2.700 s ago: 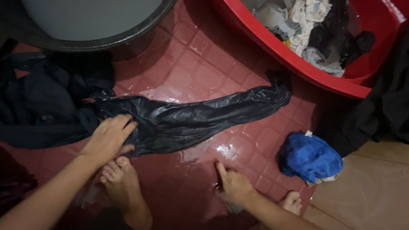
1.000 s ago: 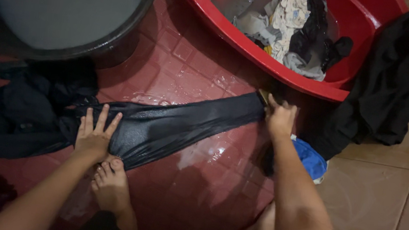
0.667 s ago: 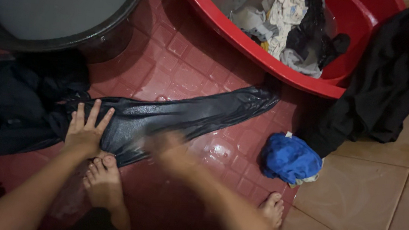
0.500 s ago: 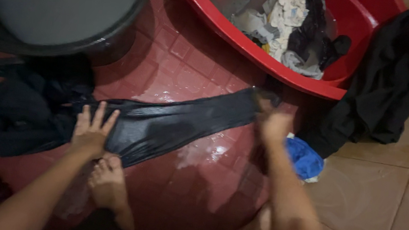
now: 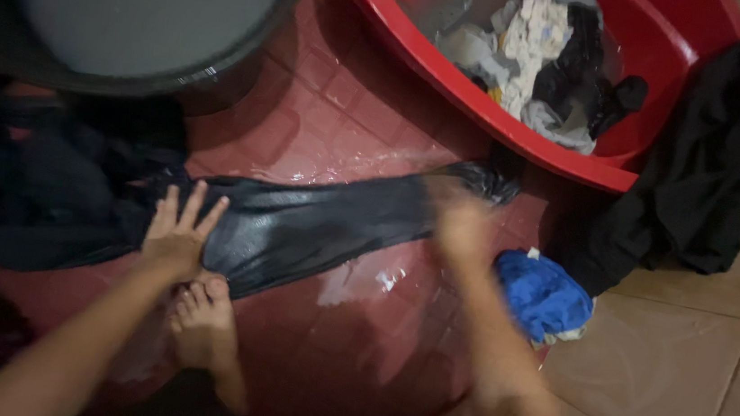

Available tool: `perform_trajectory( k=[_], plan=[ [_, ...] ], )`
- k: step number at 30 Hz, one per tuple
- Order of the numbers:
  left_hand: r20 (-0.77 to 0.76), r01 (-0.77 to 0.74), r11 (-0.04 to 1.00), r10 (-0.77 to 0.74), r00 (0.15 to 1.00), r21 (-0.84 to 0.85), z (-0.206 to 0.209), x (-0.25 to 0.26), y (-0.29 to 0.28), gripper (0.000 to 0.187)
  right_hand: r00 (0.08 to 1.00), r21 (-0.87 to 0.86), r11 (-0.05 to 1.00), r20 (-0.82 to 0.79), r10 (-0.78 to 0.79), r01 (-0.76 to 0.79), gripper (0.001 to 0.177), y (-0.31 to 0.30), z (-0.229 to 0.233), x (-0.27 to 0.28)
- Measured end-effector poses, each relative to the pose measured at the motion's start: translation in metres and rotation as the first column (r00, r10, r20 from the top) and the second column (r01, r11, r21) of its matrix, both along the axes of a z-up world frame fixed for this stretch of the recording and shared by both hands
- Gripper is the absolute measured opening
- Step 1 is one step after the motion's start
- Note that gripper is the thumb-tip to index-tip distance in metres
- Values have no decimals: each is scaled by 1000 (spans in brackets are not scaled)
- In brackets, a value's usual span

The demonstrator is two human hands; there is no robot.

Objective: The person hand-washes several garments on a tiled floor using a brush and water from a bucket. They scrub a dark garment, wring it out, and then scrub and rinse a patterned cloth, placing the items into a red basin.

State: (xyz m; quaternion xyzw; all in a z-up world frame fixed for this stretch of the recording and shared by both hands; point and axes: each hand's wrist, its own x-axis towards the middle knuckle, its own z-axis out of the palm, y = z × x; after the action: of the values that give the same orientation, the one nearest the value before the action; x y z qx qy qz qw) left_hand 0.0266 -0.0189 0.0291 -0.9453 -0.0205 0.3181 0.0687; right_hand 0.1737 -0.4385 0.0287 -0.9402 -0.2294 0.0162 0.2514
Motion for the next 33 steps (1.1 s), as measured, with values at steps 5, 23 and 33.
perform_trajectory(
  k=[5, 23, 33],
  plan=[
    [100, 17, 988, -2, 995, -152, 6, -3, 9, 133, 957, -254, 936, 223, -187, 242, 43, -120, 15, 24],
    [580, 326, 580, 328, 746, -747, 102, -6, -50, 33, 936, 490, 872, -312, 161, 14, 71, 196, 17, -128],
    [482, -92, 937, 255, 838, -336, 83, -8, 64, 106, 608, 668, -61, -707, -361, 741, 26, -1, 12, -17]
  ],
)
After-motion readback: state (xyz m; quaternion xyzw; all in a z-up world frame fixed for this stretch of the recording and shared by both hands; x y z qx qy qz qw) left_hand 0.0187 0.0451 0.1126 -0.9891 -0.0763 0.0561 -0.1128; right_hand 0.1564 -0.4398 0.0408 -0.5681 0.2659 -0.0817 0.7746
